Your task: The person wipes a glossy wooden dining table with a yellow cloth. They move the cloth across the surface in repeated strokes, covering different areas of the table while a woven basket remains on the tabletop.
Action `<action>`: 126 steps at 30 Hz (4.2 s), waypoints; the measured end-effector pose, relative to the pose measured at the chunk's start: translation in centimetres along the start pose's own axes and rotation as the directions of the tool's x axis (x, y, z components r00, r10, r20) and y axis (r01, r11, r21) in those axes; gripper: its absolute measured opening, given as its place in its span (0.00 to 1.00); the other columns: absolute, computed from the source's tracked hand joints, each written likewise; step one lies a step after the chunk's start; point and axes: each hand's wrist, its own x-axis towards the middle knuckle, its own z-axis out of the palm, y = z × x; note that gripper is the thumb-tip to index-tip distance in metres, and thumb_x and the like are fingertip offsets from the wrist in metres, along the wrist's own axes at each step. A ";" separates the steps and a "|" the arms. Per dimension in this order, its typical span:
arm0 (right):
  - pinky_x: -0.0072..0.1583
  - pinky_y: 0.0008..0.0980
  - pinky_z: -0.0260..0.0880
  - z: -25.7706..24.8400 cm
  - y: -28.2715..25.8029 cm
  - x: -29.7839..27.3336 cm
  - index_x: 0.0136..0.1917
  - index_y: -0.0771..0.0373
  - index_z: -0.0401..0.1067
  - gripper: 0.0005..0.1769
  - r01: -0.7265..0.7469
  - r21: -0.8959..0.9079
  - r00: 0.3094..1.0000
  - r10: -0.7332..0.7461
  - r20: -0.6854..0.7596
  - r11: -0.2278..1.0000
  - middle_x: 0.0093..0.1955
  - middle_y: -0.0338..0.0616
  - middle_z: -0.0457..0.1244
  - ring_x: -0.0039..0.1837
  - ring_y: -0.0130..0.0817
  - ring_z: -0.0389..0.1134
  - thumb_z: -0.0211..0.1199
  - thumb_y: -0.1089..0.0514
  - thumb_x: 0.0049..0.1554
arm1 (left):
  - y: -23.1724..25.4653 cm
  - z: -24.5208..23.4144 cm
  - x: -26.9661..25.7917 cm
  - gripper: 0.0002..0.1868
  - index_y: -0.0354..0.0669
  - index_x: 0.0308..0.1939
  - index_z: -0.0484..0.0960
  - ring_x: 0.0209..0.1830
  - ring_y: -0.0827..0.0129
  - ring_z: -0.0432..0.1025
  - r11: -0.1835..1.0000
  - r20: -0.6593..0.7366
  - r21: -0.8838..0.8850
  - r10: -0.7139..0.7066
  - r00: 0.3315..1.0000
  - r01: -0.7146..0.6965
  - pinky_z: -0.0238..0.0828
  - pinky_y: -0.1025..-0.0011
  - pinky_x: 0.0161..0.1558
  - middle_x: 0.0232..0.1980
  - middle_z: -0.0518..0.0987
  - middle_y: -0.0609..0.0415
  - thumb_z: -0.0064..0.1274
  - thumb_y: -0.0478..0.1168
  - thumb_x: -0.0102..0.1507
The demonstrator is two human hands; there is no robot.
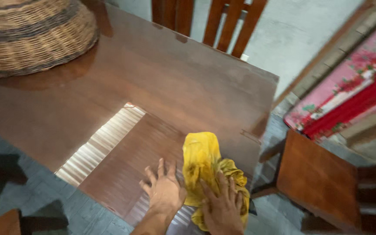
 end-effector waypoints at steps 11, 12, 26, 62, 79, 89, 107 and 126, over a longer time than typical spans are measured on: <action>0.72 0.65 0.46 0.5 10.7 10.5 0.78 0.33 0.56 0.41 0.365 -0.260 0.925 -0.379 -0.005 0.894 0.81 0.50 0.47 0.80 0.53 0.45 0.56 0.43 0.52 | 0.6 0.3 0.4 0.47 0.60 0.83 0.31 0.84 0.42 0.17 0.981 0.088 0.149 -0.136 0.987 0.122 0.23 0.27 0.74 0.86 0.23 0.56 0.42 0.60 0.69; 0.72 0.64 0.46 0.2 12.2 12.9 0.80 0.34 0.54 0.41 0.375 -0.311 0.923 -0.382 0.042 0.873 0.81 0.50 0.46 0.80 0.52 0.44 0.55 0.42 0.52 | 0.9 0.5 0.4 0.48 0.60 0.83 0.30 0.84 0.42 0.17 0.979 0.071 0.152 -0.151 0.986 0.139 0.23 0.27 0.74 0.86 0.24 0.56 0.42 0.60 0.68; 0.62 0.66 0.68 -0.2 22.8 30.9 0.58 0.65 0.77 0.19 0.649 -0.510 0.304 -0.807 -0.506 0.564 0.65 0.56 0.63 0.60 0.64 0.67 0.62 0.53 0.57 | 10.9 3.6 0.0 0.59 0.58 0.82 0.20 0.82 0.34 0.11 0.810 0.112 -0.064 -0.574 0.811 0.583 0.22 0.25 0.72 0.85 0.14 0.50 0.42 0.75 0.64; 0.73 0.73 0.44 -6.9 30.1 53.0 0.81 0.30 0.50 0.38 0.345 -0.342 0.936 -0.294 0.193 0.874 0.86 0.37 0.38 0.84 0.51 0.39 0.46 0.30 0.59 | 20.3 2.6 6.8 0.60 0.65 0.83 0.31 0.83 0.34 0.18 0.761 -0.018 -0.284 -0.612 0.791 0.583 0.24 0.24 0.73 0.85 0.20 0.48 0.57 0.68 0.61; 0.74 0.60 0.43 -6.5 19.6 35.5 0.74 0.44 0.65 0.37 0.883 0.217 0.345 -0.890 0.297 0.415 0.80 0.51 0.49 0.82 0.58 0.43 0.64 0.53 0.51 | 24.3 2.5 12.9 0.70 0.71 0.82 0.25 0.82 0.34 0.14 0.644 0.052 -0.301 -0.726 0.686 0.704 0.26 0.23 0.72 0.85 0.17 0.52 0.63 0.72 0.54; 0.73 0.52 0.60 -4.9 27.3 52.3 0.72 0.21 0.66 0.37 0.725 -0.252 0.688 -0.673 0.270 0.641 0.76 0.35 0.55 0.73 0.36 0.61 0.64 0.48 0.50 | 24.4 2.2 12.9 0.71 0.72 0.82 0.27 0.84 0.37 0.16 0.636 0.056 -0.307 -0.731 0.681 0.708 0.28 0.26 0.74 0.86 0.21 0.54 0.67 0.70 0.52; 0.76 0.50 0.51 -1.7 15.4 44.7 0.70 0.54 0.68 0.33 0.717 0.053 0.689 -0.718 0.094 0.695 0.77 0.57 0.52 0.79 0.54 0.50 0.60 0.49 0.51 | 23.7 2.8 13.1 0.63 0.68 0.82 0.32 0.84 0.37 0.18 0.624 0.019 -0.401 -0.727 0.687 0.671 0.30 0.27 0.75 0.86 0.24 0.53 0.64 0.63 0.58; 0.78 0.56 0.37 -6.9 5.6 36.1 0.75 0.35 0.65 0.35 0.910 0.252 0.196 -0.876 0.440 0.330 0.84 0.47 0.41 0.83 0.47 0.42 0.55 0.59 0.55 | 16.6 6.4 10.7 0.54 0.60 0.81 0.37 0.80 0.29 0.34 0.543 -0.307 -0.584 -0.836 0.455 0.603 0.35 0.29 0.71 0.83 0.40 0.44 0.56 0.50 0.59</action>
